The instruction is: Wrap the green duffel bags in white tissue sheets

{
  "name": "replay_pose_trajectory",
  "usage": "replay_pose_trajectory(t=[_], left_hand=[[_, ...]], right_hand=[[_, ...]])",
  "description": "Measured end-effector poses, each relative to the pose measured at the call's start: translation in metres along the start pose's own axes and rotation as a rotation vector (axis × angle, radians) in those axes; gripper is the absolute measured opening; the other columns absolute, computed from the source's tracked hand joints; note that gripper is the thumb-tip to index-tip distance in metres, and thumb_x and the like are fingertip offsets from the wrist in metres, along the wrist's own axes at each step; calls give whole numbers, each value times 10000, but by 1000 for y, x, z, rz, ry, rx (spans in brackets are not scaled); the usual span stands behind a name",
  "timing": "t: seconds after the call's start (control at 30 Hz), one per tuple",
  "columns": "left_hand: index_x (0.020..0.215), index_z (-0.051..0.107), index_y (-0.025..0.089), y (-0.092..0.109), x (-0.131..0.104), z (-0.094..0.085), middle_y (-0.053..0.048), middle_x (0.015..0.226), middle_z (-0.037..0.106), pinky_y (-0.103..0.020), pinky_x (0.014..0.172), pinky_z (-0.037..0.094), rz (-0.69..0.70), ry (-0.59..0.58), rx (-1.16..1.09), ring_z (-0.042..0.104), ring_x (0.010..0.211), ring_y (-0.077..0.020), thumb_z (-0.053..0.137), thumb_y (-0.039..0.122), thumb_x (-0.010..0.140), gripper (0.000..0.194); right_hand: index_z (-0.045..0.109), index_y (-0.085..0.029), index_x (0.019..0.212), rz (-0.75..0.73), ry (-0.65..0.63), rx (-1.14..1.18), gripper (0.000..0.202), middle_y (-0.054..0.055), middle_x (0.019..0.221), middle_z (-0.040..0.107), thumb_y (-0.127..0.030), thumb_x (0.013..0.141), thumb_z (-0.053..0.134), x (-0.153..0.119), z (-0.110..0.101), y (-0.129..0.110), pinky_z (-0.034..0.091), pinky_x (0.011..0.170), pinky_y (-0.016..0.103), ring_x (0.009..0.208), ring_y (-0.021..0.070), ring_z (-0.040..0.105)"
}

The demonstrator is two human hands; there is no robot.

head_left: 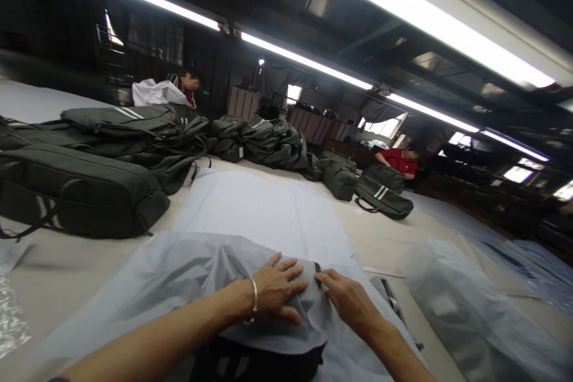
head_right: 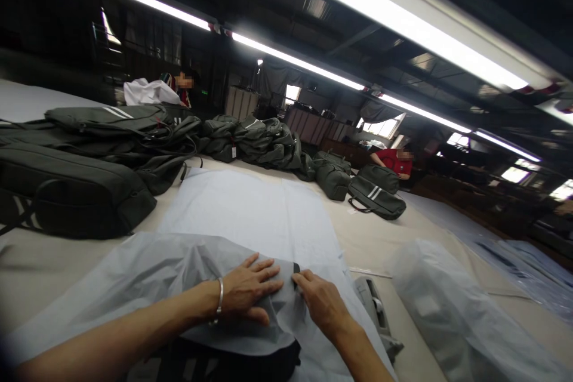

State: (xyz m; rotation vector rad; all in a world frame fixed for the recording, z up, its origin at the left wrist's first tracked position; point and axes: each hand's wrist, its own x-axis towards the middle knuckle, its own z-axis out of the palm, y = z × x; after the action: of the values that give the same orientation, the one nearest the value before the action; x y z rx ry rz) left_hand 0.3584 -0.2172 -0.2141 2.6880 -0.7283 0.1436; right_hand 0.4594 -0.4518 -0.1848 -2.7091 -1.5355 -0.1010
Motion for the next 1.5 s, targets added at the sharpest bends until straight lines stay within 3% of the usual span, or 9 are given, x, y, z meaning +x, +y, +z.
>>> replay_pose_trajectory(t=[0.2, 0.6, 0.83, 1.03, 1.13, 1.23, 1.33, 1.4, 1.5], left_hand=[[1423, 425, 227, -3, 2, -1, -174, 1475, 441, -665, 1108, 215, -4, 12, -25, 341, 1396, -369, 483, 681, 873, 716], [1311, 524, 233, 11, 7, -12, -156, 1404, 520, -678, 1094, 239, 36, 17, 17, 399, 1357, -374, 527, 652, 868, 610], [1225, 579, 269, 23, 12, -9, -105, 1293, 609, -631, 1064, 309, 111, 29, -12, 516, 1251, -345, 561, 581, 881, 465], [1298, 550, 185, 7, 43, -43, -143, 1335, 569, -352, 913, 511, -150, -41, -66, 633, 1106, -256, 493, 407, 957, 411], [1173, 642, 119, -7, 63, -50, -183, 1199, 638, -354, 823, 536, -261, -77, -31, 664, 1019, -275, 536, 281, 909, 328], [984, 715, 82, -9, 70, -44, -212, 1073, 675, -464, 874, 500, -262, -150, 18, 627, 1050, -360, 646, 322, 819, 299], [1132, 672, 130, 1, 64, -28, -192, 1260, 607, -581, 1031, 356, -221, -152, 29, 490, 1244, -384, 612, 432, 843, 423], [1212, 624, 159, 7, 55, -17, -168, 1362, 545, -572, 1065, 325, -183, -174, 48, 454, 1287, -357, 641, 379, 819, 451], [1126, 657, 148, 15, 43, -4, -170, 1351, 556, -550, 1062, 347, -121, -130, 95, 457, 1280, -358, 708, 274, 745, 404]], right_hand=[[589, -197, 775, -152, 58, -122, 242, -1, 807, 626, -16, 863, 454, 5, 12, 8, 405, 644, 236, 720, 131, 595], [582, -226, 871, -220, 338, -276, 194, -3, 730, 563, -110, 946, 447, 11, -12, 5, 294, 690, 325, 678, 178, 498], [596, -229, 934, -266, 208, -194, 192, -9, 789, 621, -141, 974, 430, 22, -27, 7, 306, 713, 306, 733, 154, 551], [589, -228, 880, -362, 193, -246, 215, -20, 730, 607, -121, 964, 423, 33, -33, 20, 305, 678, 293, 665, 150, 533], [597, -221, 896, -362, 204, -244, 211, -21, 715, 608, -129, 968, 422, 40, -28, 27, 307, 666, 284, 653, 143, 540], [603, -220, 883, -359, 237, -197, 210, -24, 699, 603, -143, 971, 429, 50, -23, 32, 312, 662, 283, 644, 139, 542], [612, -221, 887, -376, 255, -155, 206, -22, 701, 612, -150, 970, 436, 63, -23, 34, 321, 660, 286, 643, 144, 542], [621, -220, 913, -376, 243, -130, 195, -16, 728, 633, -153, 968, 445, 70, -25, 32, 335, 676, 283, 666, 144, 557], [626, -220, 920, -380, 212, -82, 192, -10, 747, 649, -150, 961, 452, 77, -28, 21, 359, 688, 274, 688, 141, 578]])
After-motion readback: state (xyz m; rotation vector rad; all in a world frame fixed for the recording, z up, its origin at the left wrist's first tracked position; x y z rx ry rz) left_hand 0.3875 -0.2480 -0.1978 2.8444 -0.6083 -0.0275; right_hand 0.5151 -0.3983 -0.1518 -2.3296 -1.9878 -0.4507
